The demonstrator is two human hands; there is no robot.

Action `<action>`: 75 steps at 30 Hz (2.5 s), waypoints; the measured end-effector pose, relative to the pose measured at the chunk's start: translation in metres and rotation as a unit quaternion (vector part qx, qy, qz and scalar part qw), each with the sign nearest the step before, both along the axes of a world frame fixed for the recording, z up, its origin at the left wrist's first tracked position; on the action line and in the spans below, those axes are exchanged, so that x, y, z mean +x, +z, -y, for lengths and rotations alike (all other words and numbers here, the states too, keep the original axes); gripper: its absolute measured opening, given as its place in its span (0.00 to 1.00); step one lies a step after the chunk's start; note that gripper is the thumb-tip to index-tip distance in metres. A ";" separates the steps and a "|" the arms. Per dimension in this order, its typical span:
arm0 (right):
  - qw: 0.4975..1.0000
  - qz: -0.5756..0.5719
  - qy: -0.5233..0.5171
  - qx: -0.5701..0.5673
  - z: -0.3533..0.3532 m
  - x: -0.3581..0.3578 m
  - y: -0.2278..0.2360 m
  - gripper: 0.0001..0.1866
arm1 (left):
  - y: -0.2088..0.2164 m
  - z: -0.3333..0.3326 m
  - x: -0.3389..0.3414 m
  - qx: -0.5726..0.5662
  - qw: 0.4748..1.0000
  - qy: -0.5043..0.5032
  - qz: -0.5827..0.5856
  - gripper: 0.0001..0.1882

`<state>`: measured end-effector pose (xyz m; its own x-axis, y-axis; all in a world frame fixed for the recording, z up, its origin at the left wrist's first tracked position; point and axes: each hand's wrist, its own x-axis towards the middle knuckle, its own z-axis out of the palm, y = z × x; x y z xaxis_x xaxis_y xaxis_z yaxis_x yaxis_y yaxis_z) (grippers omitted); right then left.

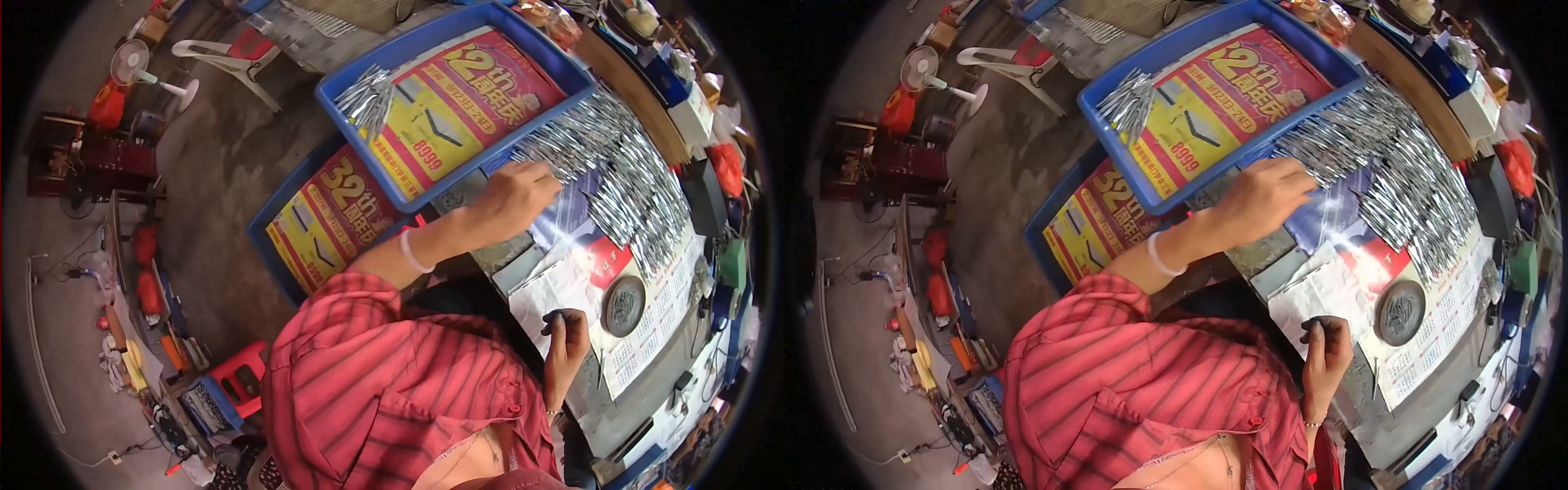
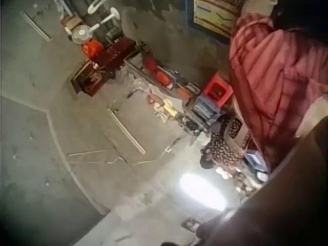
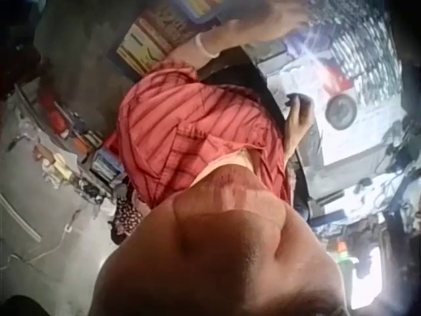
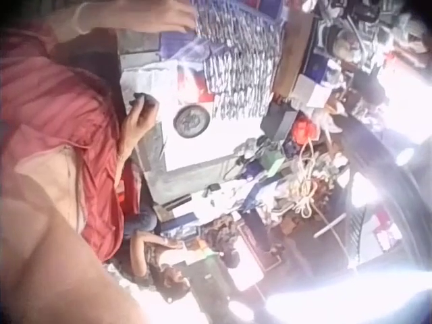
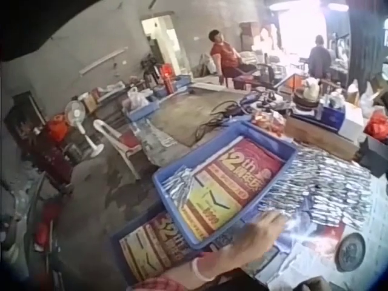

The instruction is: Inspecting and wiping small metal components at a workbench.

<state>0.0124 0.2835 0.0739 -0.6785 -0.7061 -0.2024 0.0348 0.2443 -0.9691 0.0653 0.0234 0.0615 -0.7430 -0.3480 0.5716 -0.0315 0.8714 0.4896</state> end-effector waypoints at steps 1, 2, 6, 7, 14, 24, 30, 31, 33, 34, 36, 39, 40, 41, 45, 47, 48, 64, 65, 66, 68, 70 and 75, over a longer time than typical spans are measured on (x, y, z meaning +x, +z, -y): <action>1.000 0.004 0.002 0.000 0.002 0.005 0.002 0.03 | 0.014 0.004 0.025 0.035 0.999 -0.010 -0.011 0.08; 1.000 -0.003 0.018 0.007 0.005 0.006 0.005 0.03 | 0.023 0.011 0.045 0.055 0.998 0.009 -0.029 0.06; 0.996 -0.046 0.064 0.035 0.010 0.006 -0.002 0.04 | 0.038 0.082 0.104 0.053 0.966 0.223 0.116 0.09; 0.993 -0.050 0.085 0.058 0.010 0.007 -0.002 0.03 | 0.030 0.109 0.117 0.021 0.949 0.266 0.170 0.10; 0.973 -0.157 0.155 0.072 0.024 0.022 0.013 0.05 | 0.021 0.160 0.125 0.034 0.821 0.354 0.446 0.17; 0.967 -0.177 0.165 0.083 0.016 0.024 0.015 0.05 | -0.010 0.190 0.126 0.003 0.837 0.310 0.451 0.19; 0.968 -0.147 0.186 0.080 0.012 0.020 0.010 0.05 | -0.018 0.195 0.133 0.002 0.866 0.210 0.453 0.21; 0.970 -0.143 0.180 0.081 0.012 0.019 0.008 0.05 | -0.019 0.195 0.133 -0.018 0.879 0.181 0.440 0.21; 0.964 -0.163 0.199 0.073 0.011 0.017 0.004 0.05 | -0.021 0.195 0.134 -0.019 0.884 0.177 0.432 0.21; 0.965 -0.161 0.192 0.076 0.010 0.016 0.003 0.05 | -0.018 0.194 0.131 -0.014 0.885 0.175 0.431 0.20; 0.957 -0.185 0.212 0.068 0.009 0.014 0.001 0.06 | -0.015 0.195 0.125 0.004 0.882 0.184 0.434 0.26; 0.955 -0.190 0.221 0.061 0.007 0.013 -0.002 0.06 | -0.022 0.210 0.131 0.061 0.887 0.224 0.399 0.35; 0.955 -0.188 0.219 0.065 0.007 0.012 -0.001 0.06 | -0.018 0.208 0.126 0.078 0.879 0.242 0.404 0.35; 0.959 -0.174 0.214 0.074 0.007 0.012 0.000 0.06 | -0.026 0.215 0.127 0.072 0.885 0.226 0.401 0.35; 0.960 -0.164 0.214 0.078 0.006 0.013 -0.001 0.06 | -0.025 0.218 0.127 0.102 0.908 0.167 0.372 0.30; 0.959 -0.166 0.216 0.078 0.007 0.013 0.000 0.06 | -0.027 0.220 0.126 0.150 0.907 0.146 0.366 0.29; 0.958 -0.170 0.220 0.077 0.006 0.013 0.001 0.06 | -0.029 0.220 0.126 0.197 0.904 0.128 0.359 0.28; 0.956 -0.237 0.089 0.149 -0.070 -0.047 0.024 0.06 | -0.017 0.218 0.125 0.150 0.912 0.082 0.374 0.11; 0.960 -0.231 0.044 0.151 -0.079 -0.057 0.025 0.07 | -0.012 0.212 0.119 0.131 0.913 0.085 0.376 0.11; 0.952 -0.253 0.015 0.171 -0.088 -0.071 0.020 0.07 | -0.012 0.212 0.118 0.118 0.917 0.078 0.374 0.10; 0.947 -0.263 -0.031 0.180 -0.093 -0.098 0.014 0.06 | -0.019 0.223 0.123 0.141 0.915 0.076 0.371 0.10; 0.934 -0.297 -0.067 0.186 -0.097 -0.126 -0.002 0.06 | -0.017 0.220 0.119 0.162 0.912 0.074 0.370 0.09; 0.875 -0.435 0.004 0.212 -0.089 -0.186 -0.032 0.07 | 0.024 0.205 0.124 0.220 0.945 0.104 0.218 0.07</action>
